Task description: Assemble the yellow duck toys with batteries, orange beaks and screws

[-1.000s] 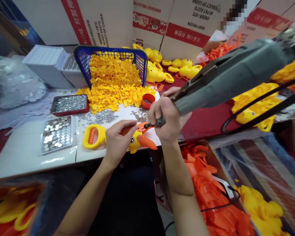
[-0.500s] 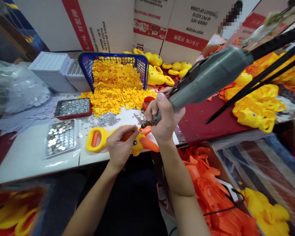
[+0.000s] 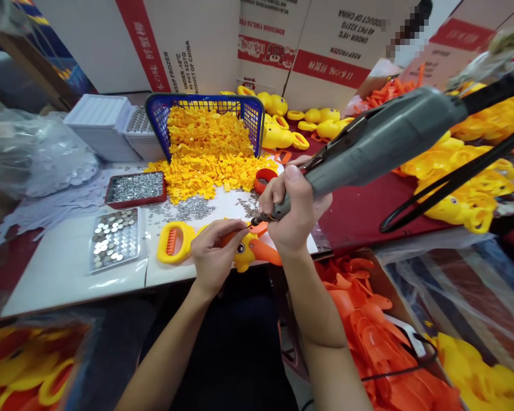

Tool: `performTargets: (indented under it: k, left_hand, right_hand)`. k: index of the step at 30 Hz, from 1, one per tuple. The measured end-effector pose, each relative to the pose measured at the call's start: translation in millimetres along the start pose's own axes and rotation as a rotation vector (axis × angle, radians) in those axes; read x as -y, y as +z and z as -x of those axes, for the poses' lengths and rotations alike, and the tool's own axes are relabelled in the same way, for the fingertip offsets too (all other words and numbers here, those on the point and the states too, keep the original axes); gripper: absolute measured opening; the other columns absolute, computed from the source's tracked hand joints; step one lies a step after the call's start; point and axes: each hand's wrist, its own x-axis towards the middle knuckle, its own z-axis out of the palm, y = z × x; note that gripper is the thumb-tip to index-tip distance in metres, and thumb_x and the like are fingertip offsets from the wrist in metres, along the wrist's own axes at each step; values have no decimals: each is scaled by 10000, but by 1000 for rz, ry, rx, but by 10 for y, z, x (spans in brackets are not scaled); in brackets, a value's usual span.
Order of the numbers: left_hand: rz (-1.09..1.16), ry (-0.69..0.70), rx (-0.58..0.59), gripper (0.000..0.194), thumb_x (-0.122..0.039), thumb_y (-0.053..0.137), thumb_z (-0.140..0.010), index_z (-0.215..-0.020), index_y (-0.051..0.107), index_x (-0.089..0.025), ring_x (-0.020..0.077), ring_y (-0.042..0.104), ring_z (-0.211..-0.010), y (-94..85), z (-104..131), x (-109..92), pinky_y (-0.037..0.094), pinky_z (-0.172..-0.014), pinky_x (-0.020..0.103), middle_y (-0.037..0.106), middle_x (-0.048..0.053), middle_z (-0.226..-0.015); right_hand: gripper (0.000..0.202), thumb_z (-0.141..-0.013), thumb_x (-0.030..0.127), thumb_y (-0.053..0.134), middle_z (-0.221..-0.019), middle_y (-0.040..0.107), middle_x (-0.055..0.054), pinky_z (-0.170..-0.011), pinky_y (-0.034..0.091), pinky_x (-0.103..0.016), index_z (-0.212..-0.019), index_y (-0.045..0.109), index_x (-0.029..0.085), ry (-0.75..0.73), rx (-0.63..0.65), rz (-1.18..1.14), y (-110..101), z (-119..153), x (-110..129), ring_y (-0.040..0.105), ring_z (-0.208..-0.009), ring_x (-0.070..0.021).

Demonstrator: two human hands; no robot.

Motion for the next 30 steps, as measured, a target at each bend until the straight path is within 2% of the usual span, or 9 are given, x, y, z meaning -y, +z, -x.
performTargets:
  k: [6, 10, 13, 17, 19, 23, 30]
  left_hand:
    - [91, -34, 33, 171, -125, 755, -853, -1011, 748, -191, 140, 751, -836, -18, -11, 8, 661, -811, 269, 754, 26, -923]
    - [110, -19, 32, 194, -115, 768, -836, -1014, 738, -187, 165, 740, -981, -36, -39, -9, 666, -855, 291, 710, 54, -1059]
    - [8, 22, 61, 235, -179, 788, -838, -1064, 723, -187, 206, 721, -1067, -55, -53, -19, 660, -904, 362, 705, 86, -1121]
    - [-237, 193, 83, 266, -293, 785, -858, -1088, 707, -183, 256, 706, -1145, -51, -38, -10, 627, -969, 445, 702, 140, -1238]
    - [-289, 241, 82, 267, -326, 769, -872, -1083, 703, -175, 271, 700, -1167, -33, -21, 0, 624, -970, 458, 678, 164, -1306]
    - [-296, 263, 100, 253, -331, 756, -882, -1079, 711, -178, 279, 701, -1171, -5, 0, 15, 631, -954, 457, 666, 166, -1338]
    - [-260, 270, 149, 181, -298, 741, -894, -995, 704, -153, 277, 686, -1205, -15, -4, 17, 627, -970, 446, 670, 178, -1318]
  right_hand:
    - [205, -836, 420, 654, -470, 286, 117, -306, 219, -254, -817, 512, 273, -19, -9, 56, 24, 9, 20, 298, -279, -94]
    - [177, -853, 384, 658, -474, 289, 114, -304, 230, -256, -823, 530, 266, -66, -6, 52, 57, 35, 39, 311, -281, -93]
    - [162, -860, 359, 662, -481, 292, 110, -308, 241, -255, -828, 534, 264, -100, -4, 45, 77, 49, 54, 322, -285, -93]
    - [167, -861, 382, 659, -482, 294, 109, -309, 245, -254, -842, 539, 267, -121, -15, 89, 63, 44, 65, 319, -283, -94]
    - [172, -853, 388, 659, -484, 299, 108, -311, 251, -254, -836, 539, 266, -125, -28, 108, 41, 36, 66, 329, -289, -96]
    - [197, -860, 432, 651, -491, 287, 112, -323, 281, -254, -872, 535, 273, -147, -13, 136, 6, 21, 65, 347, -296, -102]
    - [133, -819, 335, 655, -467, 316, 112, -307, 278, -254, -820, 542, 265, -107, -55, 68, 54, 34, 67, 346, -282, -100]
